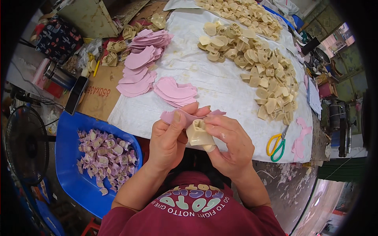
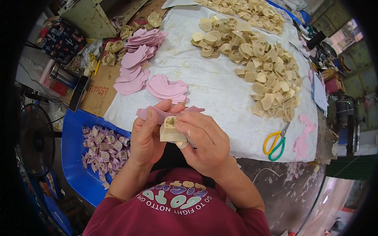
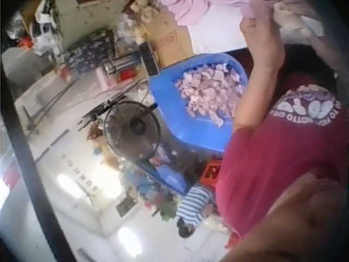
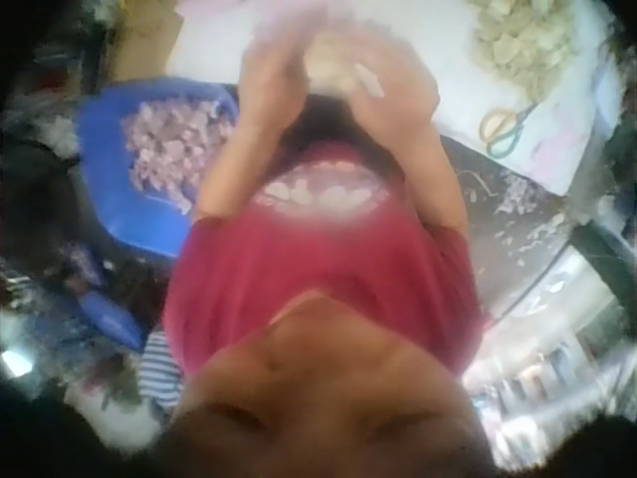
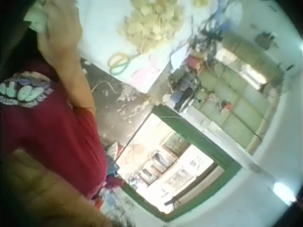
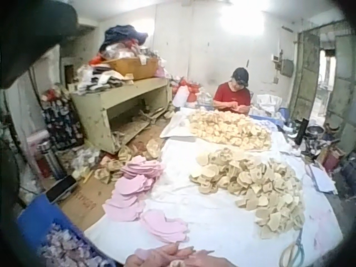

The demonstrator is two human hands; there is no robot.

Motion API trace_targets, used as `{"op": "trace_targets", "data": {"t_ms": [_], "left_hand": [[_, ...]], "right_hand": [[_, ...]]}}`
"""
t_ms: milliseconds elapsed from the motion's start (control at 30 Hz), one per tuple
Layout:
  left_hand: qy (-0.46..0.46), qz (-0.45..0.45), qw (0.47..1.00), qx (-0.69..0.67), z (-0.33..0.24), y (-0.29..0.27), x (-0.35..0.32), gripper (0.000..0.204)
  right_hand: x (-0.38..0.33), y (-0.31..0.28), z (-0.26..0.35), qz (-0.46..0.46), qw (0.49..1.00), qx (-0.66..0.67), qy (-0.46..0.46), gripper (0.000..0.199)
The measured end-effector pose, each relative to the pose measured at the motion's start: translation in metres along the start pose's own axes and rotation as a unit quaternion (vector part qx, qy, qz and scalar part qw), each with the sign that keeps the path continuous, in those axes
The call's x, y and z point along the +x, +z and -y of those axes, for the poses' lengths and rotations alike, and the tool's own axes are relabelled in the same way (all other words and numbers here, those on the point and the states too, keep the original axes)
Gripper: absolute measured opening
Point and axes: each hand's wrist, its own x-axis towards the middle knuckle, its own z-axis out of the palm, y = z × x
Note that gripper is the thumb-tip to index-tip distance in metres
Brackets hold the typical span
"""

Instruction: The person repeatedly picks up pink foam cutouts and beige plastic molds from a table, inserts the foam into the molds, and places the assembled units into a blue bin. The person occasionally sorts through the pile of molds to find the correct orientation.

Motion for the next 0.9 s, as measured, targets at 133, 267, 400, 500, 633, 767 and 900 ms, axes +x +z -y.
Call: {"op": "trace_targets", "data": {"t_ms": [133,267,400,500,633,767,900], "left_hand": [[0.003,0.001,1.000,-0.010,-0.001,0.003,0.000,0.044],[-0.004,0.003,1.000,0.020,-0.002,0.005,-0.002,0.047],[-0.008,0.007,1.000,0.002,0.000,0.005,0.000,0.047],[-0.012,0.034,0.999,-0.038,-0.002,0.004,0.004,0.037],[0.063,0.007,0.974,0.219,-0.001,-0.010,0.006,0.026],[0.003,-0.010,0.976,0.215,-0.008,-0.009,0.008,0.024],[-0.088,-0.011,0.977,0.193,-0.009,-0.016,0.010,0.027]], "right_hand": [[0.002,-0.001,0.000,0.001,1.000,-0.008,-0.009,0.037],[0.002,-0.002,0.001,-0.005,1.000,-0.011,-0.007,0.036],[0.001,0.001,-0.005,-0.025,1.000,0.000,0.000,0.035],[0.005,-0.005,-0.006,-0.016,0.998,-0.065,-0.020,0.035],[0.009,-0.012,-0.006,0.029,0.991,-0.132,-0.003,0.036],[0.016,-0.016,-0.002,0.081,0.983,-0.165,0.015,0.035],[0.018,-0.017,0.000,0.137,0.972,-0.185,0.037,0.034]]}}
